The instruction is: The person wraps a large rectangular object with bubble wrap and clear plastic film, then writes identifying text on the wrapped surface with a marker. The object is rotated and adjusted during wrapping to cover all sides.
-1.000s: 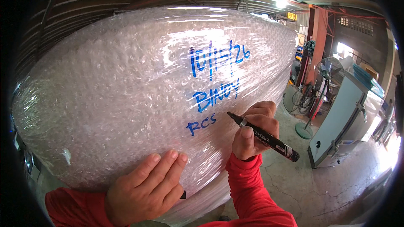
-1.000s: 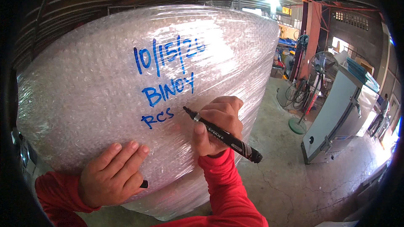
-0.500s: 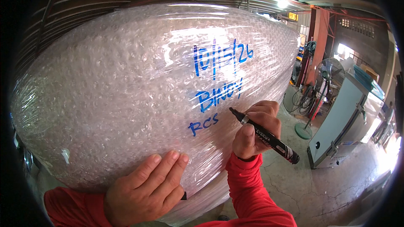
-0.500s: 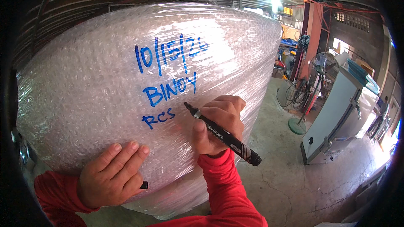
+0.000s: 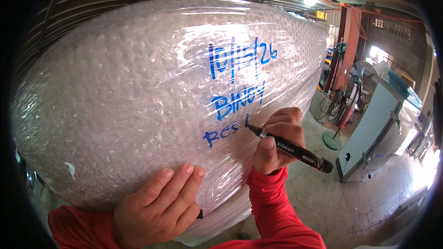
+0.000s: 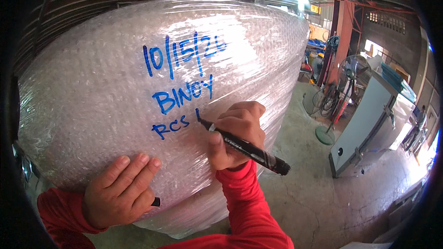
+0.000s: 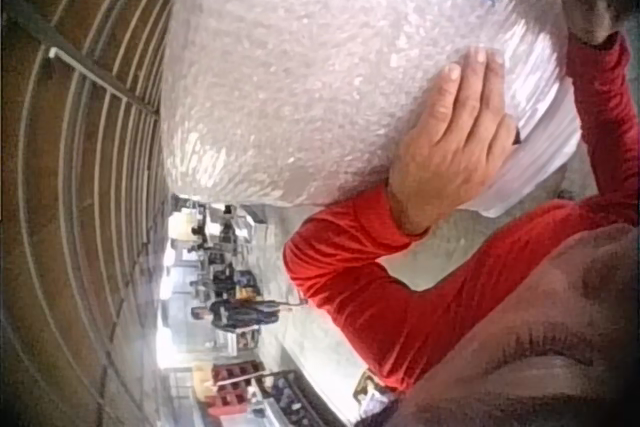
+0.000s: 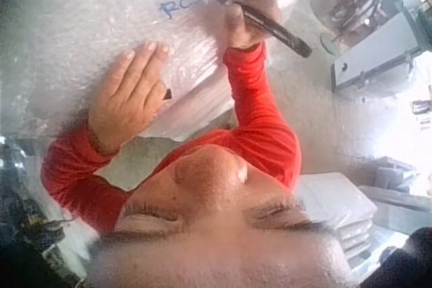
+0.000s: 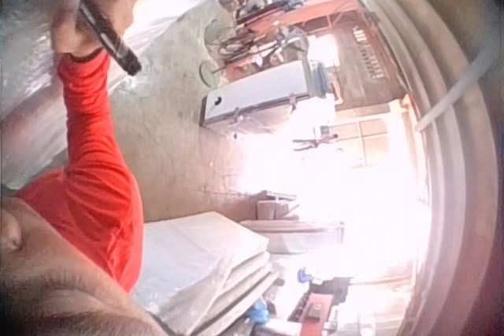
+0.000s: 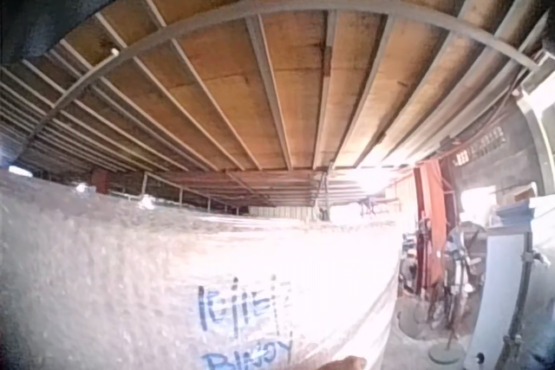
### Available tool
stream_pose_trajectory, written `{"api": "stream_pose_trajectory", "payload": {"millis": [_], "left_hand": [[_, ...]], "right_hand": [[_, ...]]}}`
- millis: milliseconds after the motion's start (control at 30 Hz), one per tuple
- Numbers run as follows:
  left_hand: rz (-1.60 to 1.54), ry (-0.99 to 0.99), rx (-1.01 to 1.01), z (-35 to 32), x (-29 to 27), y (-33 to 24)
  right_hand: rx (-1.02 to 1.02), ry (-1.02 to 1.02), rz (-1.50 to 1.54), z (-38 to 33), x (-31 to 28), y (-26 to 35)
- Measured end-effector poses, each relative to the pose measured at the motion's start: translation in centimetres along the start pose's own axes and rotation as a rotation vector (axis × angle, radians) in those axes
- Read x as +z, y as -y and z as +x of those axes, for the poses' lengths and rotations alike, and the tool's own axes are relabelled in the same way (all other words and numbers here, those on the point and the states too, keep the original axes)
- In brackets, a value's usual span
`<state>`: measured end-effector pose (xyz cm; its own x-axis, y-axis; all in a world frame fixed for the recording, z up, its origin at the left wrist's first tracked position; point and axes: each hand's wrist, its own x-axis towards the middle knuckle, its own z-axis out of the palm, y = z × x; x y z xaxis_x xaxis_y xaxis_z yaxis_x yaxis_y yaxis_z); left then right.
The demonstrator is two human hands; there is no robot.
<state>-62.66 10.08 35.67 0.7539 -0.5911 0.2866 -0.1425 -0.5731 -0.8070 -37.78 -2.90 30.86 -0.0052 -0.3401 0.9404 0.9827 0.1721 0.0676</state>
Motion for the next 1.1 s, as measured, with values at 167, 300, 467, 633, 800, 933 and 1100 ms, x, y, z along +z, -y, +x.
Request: {"api": "stream_pose_trajectory", "payload": {"millis": [167,300,467,633,800,933,1100], "left_hand": [[-0.003,-0.009,-0.003,0.0,0.0,0.0],[-0.007,-0.007,-0.011,0.1,0.1,0.0],[-0.033,0.000,-0.025,0.1,0.1,-0.1],[-0.023,0.018,-0.016,-0.1,-0.1,-0.2],[-0.051,-0.042,-0.026,0.0,0.3,0.0],[-0.221,-0.115,0.060,-0.4,-0.1,-0.6],[-0.247,0.050,0.089,-1.5,-0.6,-1.6]], "right_hand": [[0.018,-0.028,-0.048,0.0,0.6,-0.7],[0.014,-0.081,-0.034,0.0,0.5,-0.9],[0.002,-0.013,-0.032,-0.4,0.2,-0.7],[0.080,-0.309,0.124,-0.3,0.4,-1.0],[0.092,-0.554,0.393,-1.0,0.3,0.5],[0.057,-0.318,0.267,-3.1,0.6,2.8],[0.086,-0.146,0.185,-4.5,0.6,4.1]]}}
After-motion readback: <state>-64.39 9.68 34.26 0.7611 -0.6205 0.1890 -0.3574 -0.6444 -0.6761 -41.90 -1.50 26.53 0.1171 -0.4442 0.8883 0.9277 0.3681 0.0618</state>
